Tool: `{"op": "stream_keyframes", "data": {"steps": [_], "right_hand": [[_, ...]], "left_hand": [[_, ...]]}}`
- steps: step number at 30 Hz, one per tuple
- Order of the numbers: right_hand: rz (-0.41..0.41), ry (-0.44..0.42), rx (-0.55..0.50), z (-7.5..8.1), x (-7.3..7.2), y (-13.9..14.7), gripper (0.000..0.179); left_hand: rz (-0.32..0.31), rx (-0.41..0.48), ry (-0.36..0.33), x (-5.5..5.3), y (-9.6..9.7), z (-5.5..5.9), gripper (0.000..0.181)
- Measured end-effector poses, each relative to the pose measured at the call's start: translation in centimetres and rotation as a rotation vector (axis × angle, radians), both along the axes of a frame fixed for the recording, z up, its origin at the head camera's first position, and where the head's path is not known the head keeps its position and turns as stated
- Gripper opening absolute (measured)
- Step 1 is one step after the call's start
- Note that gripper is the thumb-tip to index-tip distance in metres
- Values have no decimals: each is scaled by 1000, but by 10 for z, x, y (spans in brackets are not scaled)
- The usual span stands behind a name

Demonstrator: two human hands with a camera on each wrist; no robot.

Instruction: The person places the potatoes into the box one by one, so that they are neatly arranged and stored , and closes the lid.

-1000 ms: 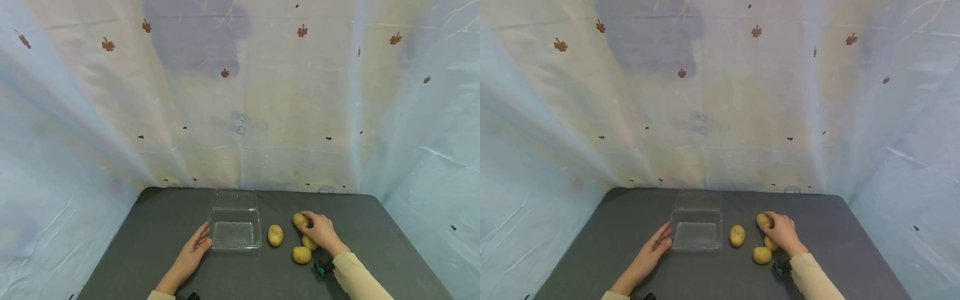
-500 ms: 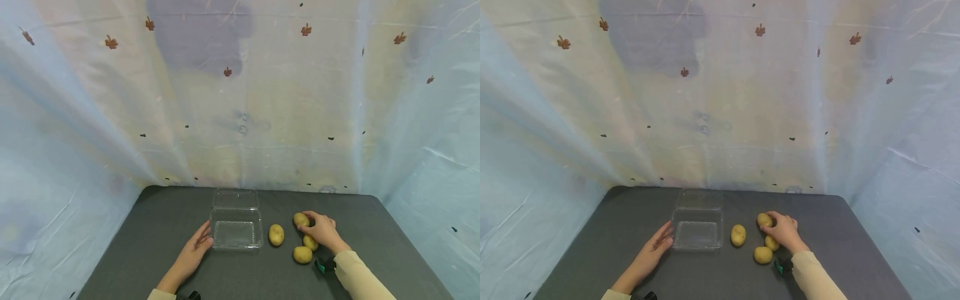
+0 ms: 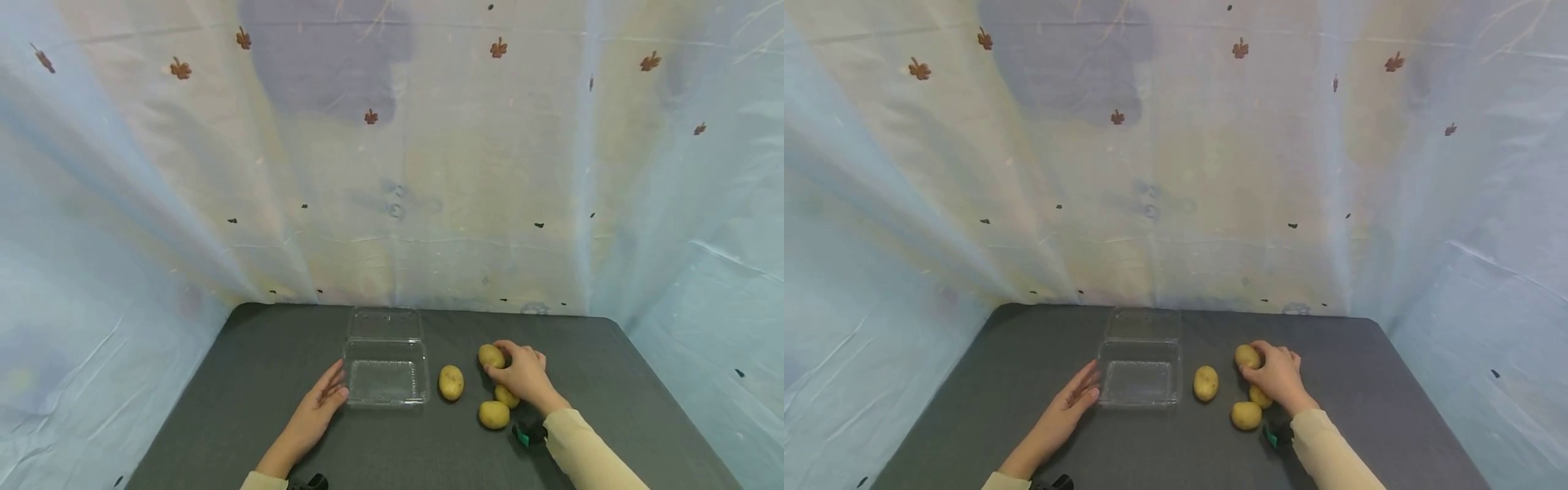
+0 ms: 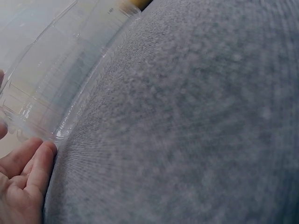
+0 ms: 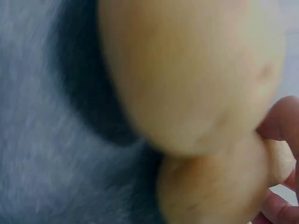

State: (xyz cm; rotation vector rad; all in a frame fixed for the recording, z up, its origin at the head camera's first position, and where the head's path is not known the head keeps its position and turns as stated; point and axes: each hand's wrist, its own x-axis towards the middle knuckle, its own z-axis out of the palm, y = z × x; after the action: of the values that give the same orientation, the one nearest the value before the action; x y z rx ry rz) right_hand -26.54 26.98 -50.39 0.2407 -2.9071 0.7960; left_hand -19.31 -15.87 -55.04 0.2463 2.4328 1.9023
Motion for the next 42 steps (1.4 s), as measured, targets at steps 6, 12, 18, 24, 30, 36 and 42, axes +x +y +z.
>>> {"op": "stream_keyframes", "data": {"steps": [6,12,18,24,30,36,42], "right_hand": [[7,-47,-199,24,12,-25,65],[59,-81,-402,41,25,-64,63],[82,-86,-503,46,34,-95,57],[109,-68,-557,43,40,-116,53],[153,-64,-528,35,41,-139,56],[195,-46,-499,32,44,-165,57],[139,-2,-437,26,45,-188,53]], "left_hand": [[23,-4,-1,3,-2,1,59],[57,-17,-15,3,-2,0,62],[54,-10,-10,3,-1,1,60],[31,8,-13,2,0,-1,58],[21,30,-6,-1,3,-4,59],[29,24,-2,-1,3,-4,59],[30,37,-9,1,3,-3,59]]}}
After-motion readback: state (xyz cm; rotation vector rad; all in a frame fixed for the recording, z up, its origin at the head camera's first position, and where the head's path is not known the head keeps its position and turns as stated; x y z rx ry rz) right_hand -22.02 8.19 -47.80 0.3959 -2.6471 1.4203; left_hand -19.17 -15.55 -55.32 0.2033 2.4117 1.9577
